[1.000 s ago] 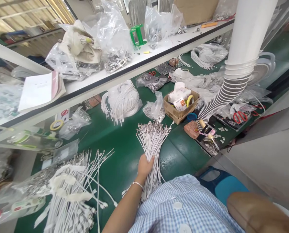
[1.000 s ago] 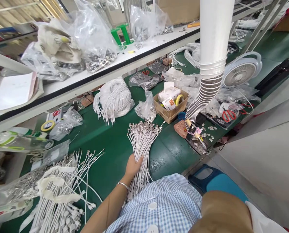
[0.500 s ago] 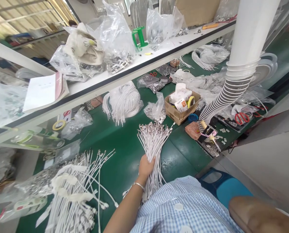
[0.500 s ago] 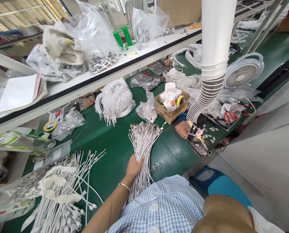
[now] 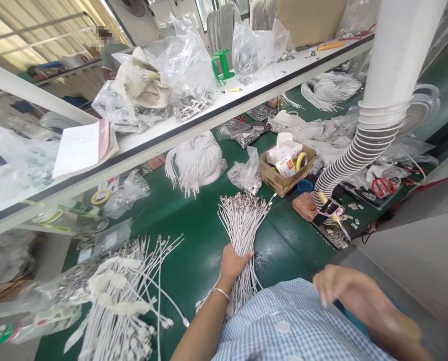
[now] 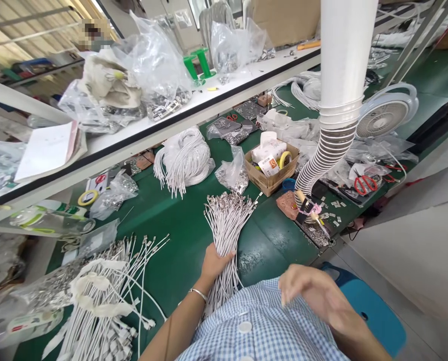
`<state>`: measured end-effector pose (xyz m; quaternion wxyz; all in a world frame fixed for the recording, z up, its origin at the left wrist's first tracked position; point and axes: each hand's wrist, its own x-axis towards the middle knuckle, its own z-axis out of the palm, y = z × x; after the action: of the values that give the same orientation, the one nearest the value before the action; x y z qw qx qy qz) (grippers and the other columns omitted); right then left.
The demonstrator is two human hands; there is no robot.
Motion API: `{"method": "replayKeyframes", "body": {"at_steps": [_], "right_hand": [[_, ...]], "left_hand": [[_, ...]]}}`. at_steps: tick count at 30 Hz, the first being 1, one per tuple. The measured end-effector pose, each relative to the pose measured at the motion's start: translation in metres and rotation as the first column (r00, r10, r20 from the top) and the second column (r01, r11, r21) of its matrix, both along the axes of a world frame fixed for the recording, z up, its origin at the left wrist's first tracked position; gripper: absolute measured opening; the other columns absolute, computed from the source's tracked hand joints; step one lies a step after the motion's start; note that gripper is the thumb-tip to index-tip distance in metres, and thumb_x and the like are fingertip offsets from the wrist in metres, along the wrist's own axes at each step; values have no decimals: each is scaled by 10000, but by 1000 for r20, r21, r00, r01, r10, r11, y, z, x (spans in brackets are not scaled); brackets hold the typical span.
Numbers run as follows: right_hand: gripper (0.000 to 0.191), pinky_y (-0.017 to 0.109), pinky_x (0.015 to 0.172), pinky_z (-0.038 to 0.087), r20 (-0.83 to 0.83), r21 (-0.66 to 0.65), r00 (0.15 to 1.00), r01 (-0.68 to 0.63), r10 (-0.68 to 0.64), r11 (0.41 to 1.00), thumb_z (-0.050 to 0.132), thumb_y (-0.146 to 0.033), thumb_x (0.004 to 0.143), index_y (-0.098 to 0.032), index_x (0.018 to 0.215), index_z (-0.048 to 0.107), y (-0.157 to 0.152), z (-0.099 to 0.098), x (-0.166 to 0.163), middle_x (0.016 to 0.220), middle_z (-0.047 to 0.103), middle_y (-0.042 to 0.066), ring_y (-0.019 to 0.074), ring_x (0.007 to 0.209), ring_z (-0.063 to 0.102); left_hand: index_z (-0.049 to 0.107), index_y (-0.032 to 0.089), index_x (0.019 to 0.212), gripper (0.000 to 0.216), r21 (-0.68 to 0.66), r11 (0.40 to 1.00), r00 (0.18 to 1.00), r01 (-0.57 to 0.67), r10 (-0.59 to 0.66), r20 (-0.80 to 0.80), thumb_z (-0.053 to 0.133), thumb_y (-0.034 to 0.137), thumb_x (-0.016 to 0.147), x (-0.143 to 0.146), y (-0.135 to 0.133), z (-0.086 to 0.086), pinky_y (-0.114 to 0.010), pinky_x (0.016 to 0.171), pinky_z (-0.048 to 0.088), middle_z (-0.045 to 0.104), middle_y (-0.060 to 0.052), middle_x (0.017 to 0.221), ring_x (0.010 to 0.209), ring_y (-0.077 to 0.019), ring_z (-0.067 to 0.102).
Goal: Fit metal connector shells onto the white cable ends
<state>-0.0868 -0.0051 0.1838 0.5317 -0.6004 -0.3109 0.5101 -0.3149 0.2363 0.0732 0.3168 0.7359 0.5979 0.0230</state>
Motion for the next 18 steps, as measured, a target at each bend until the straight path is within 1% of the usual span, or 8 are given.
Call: {"method": "replayKeyframes", "body": {"at_steps": [1,4,6,9,12,14,16,18], "right_hand": [[657,461,810,513,-32,21,999,18,-17,1000,443,-918,600,-308,738,643,6,-8,-2,777,613,78,299,799,625],[484,465,803,492,-64,-8,996,57,-58,998,472,-745,756,-290,802,630,20,-38,-10,810,601,80,303,811,614],[419,457,792,486,-63,-50,998,25,-28,998,490,-664,802,-273,827,639,24,-58,-18,802,617,79,301,815,619],[358,428,758,486,-50,-87,996,-75,71,993,580,-581,784,-236,836,659,33,-78,-29,774,648,72,290,798,636],[272,387,725,477,14,-100,988,-154,156,983,659,-475,762,-208,809,663,47,-84,-38,752,653,48,250,756,624],[228,371,743,471,84,-105,976,-190,199,976,688,-414,767,-191,796,650,57,-84,-41,770,643,30,217,760,605],[219,362,763,474,153,-112,958,-229,245,967,690,-384,805,-174,796,630,64,-84,-44,801,630,14,188,776,594],[214,357,772,486,206,-125,934,-272,293,954,663,-365,861,-160,817,618,67,-86,-46,836,626,7,172,795,597]], "left_hand": [[600,140,1160,308,-21,1000,1000,-8,8,-4,625,329,918,0,1,0,-463,898,524,623,-98,1179,1051,-245,620],[607,136,1140,283,-79,997,1000,-13,14,10,624,314,922,-1,2,3,-444,870,539,642,-87,1129,995,-227,640],[612,134,1129,267,-98,995,999,-7,11,38,617,309,927,-4,1,7,-434,861,543,650,-81,1105,973,-218,646],[622,131,1103,246,-104,995,995,-4,14,99,596,314,942,-8,-4,14,-422,848,550,664,-74,1069,948,-208,655],[635,126,1078,244,-100,995,984,-18,35,173,585,327,949,-9,-8,20,-428,865,546,677,-72,1057,962,-212,661],[634,132,1107,259,-91,995,972,-47,67,224,584,333,950,-11,-7,24,-451,909,528,671,-86,1119,1020,-225,652],[621,146,1158,285,-81,992,955,-93,111,274,576,338,953,-14,-2,30,-478,963,497,644,-104,1210,1099,-241,625],[619,147,1169,301,-82,987,932,-138,157,325,568,354,956,-20,3,40,-485,983,482,636,-110,1238,1130,-247,612]]}}
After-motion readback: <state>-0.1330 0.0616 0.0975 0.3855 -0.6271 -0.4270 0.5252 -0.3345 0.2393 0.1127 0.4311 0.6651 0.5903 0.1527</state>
